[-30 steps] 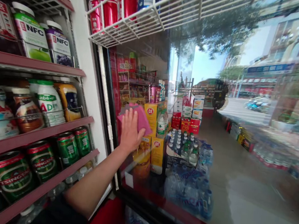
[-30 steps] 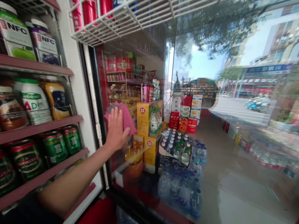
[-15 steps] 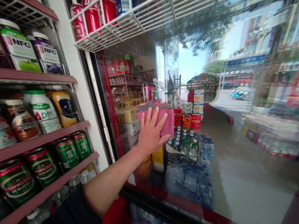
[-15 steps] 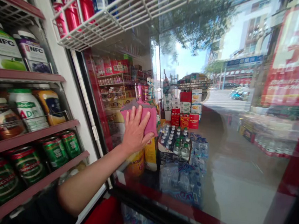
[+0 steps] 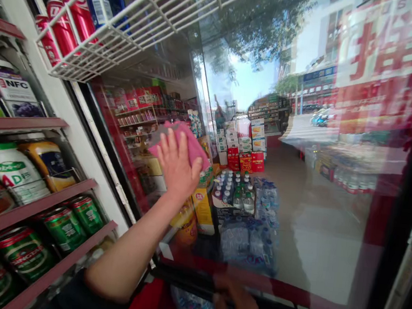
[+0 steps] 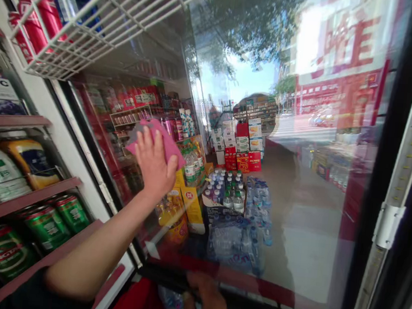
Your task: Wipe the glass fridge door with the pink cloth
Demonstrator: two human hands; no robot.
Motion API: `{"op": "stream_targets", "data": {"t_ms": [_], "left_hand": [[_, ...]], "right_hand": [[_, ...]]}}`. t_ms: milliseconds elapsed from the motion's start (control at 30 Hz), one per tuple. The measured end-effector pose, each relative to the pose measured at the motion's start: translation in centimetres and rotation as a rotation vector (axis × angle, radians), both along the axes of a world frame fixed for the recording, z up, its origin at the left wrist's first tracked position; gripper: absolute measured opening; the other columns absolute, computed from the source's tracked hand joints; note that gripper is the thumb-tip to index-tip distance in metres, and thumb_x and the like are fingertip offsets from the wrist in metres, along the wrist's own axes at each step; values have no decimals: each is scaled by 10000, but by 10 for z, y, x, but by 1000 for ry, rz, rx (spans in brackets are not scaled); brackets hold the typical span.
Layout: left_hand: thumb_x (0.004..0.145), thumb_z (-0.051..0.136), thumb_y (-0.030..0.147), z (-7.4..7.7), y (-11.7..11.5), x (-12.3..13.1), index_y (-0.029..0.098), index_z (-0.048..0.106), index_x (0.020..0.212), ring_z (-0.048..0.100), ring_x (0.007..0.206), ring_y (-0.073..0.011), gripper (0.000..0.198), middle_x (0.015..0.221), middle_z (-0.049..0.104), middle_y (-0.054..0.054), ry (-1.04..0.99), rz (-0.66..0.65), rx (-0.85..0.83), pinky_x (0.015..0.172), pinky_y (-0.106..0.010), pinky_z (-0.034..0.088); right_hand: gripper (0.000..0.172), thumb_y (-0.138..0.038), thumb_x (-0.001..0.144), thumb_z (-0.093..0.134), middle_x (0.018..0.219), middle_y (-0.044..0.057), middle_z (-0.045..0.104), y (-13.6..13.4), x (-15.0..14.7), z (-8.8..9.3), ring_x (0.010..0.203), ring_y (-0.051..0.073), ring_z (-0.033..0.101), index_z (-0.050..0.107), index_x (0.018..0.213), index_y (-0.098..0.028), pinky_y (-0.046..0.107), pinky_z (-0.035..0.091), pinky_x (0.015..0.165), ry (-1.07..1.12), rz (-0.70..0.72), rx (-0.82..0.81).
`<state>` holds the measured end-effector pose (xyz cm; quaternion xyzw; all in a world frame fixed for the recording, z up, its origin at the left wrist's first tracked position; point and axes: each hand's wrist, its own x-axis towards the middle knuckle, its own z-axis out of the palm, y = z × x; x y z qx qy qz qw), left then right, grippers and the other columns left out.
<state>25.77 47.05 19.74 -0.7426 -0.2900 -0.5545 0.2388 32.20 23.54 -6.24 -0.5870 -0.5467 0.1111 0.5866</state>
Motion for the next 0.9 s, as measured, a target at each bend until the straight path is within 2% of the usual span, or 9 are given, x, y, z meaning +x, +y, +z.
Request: {"op": "stream_targets", "data": {"t_ms": [100,233,300,400,533,600,733,833,900], "left_hand": [[1007,556,619,-14,-22,16,213,345,1704,11,1707,-391,834,1824,194,-165,302,-75,128,1362,-642,13],[967,636,613,-17,-12,-4,245,432,1666,66,1706,-383,816,1805,269,-153,421,-100,106,1369,-623,12],[972,610,611,-10,2,-22,209,386,1686,60,1706,-393,850,1816,217,-176,288,-70,15,1364,-634,36],[1010,510,582,5,19,-37,125,254,1722,41,1706,-401,884,1826,120,-221,-52,-21,-142,1358,-637,63],[1032,452,532,14,6,-12,57,197,1721,16,1701,-427,875,1821,81,-256,-270,5,-235,1350,-658,36],[1026,486,531,8,-17,17,81,207,1725,-1,1701,-427,877,1823,88,-242,-159,-21,-173,1347,-674,12],[981,619,564,-16,-63,65,234,280,1726,-8,1706,-397,883,1832,159,-146,343,-155,43,1355,-663,-31],[988,622,585,-20,-66,69,286,312,1716,57,1709,-367,846,1815,244,-119,564,-225,149,1364,-642,-23],[974,647,588,-11,-53,56,278,355,1701,99,1705,-372,843,1805,276,-125,544,-217,147,1367,-633,-9]], "right_hand": [[274,-296,1047,580,1300,103,792,3,21,52,1205,269,760,717,1282,-264,419,650,1026,-72,-173,226],[233,-266,1049,587,1185,69,809,-10,40,106,1100,230,779,701,1252,-280,385,666,951,-185,-272,432],[215,-238,1045,588,1148,58,808,-20,42,113,1076,219,778,701,1223,-280,372,663,938,-222,-281,457],[211,-216,1043,583,1152,67,801,-33,44,108,1088,224,771,695,1215,-268,382,657,943,-265,-283,444],[241,-201,1044,574,1254,99,778,-40,50,110,1181,236,739,672,1261,-237,427,631,1018,-306,-338,440],[247,-202,1045,576,1294,115,762,-41,53,121,1226,242,715,659,1278,-220,450,611,1054,-322,-360,462],[260,-200,1050,573,1334,128,743,-40,56,147,1280,245,680,638,1301,-211,472,577,1104,-358,-361,516],[262,-195,1047,579,1335,128,742,-41,55,155,1279,243,675,637,1303,-208,479,572,1116,-396,-343,524],[260,-195,1045,582,1333,139,740,-40,58,159,1271,248,676,639,1298,-194,486,579,1112,-433,-334,530]]}}
